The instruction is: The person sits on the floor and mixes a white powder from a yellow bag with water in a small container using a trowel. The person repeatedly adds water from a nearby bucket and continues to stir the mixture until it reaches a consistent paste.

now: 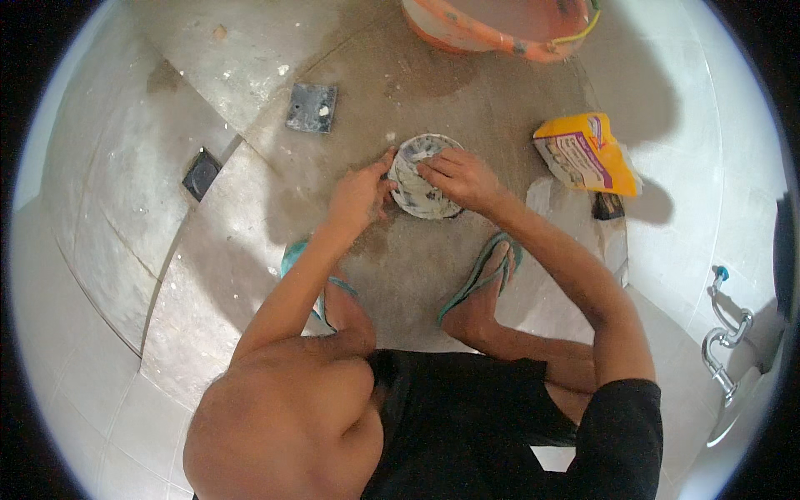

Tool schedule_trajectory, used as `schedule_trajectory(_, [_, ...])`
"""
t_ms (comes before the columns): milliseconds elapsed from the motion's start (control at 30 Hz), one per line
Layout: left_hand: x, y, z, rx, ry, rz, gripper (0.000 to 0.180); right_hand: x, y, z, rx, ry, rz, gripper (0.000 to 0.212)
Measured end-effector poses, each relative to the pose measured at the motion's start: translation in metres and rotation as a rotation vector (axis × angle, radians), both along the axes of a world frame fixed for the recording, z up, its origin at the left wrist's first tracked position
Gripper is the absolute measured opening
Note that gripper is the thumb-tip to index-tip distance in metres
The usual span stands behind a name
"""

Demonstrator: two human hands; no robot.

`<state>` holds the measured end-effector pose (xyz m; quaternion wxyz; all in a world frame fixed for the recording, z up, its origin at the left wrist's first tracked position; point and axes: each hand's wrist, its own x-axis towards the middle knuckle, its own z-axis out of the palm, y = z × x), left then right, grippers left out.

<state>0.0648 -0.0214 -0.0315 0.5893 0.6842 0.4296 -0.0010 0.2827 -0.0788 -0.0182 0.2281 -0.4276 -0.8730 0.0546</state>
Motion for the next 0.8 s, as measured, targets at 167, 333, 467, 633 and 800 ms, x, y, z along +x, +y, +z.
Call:
schedule_trajectory(167, [0.002,0.003,0.0,-0.012,0.028,-0.008,0.056,-0.004,0.0,0.002,-0.016,-0.04,-0.06,0.031])
schedule_trajectory(333, [0.002,0.005,0.0,-0.051,0.052,-0.01,0.056,-0.014,-0.011,-0.001,-0.11,-0.021,-0.06,0.031])
schedule_trajectory(467, [0.0,0.006,0.002,0.019,-0.04,-0.004,0.057,-0.017,-0.013,-0.005,-0.082,-0.016,-0.131,0.029])
schedule_trajectory(633, [-0.003,0.012,0.006,-0.159,-0.027,-0.019,0.071,-0.018,-0.009,-0.006,-0.114,0.016,-0.067,0.027])
schedule_trajectory(800, [-0.004,0.013,0.004,-0.085,-0.045,-0.089,0.083,-0.015,-0.006,0.0,-0.225,-0.097,0.008,0.027])
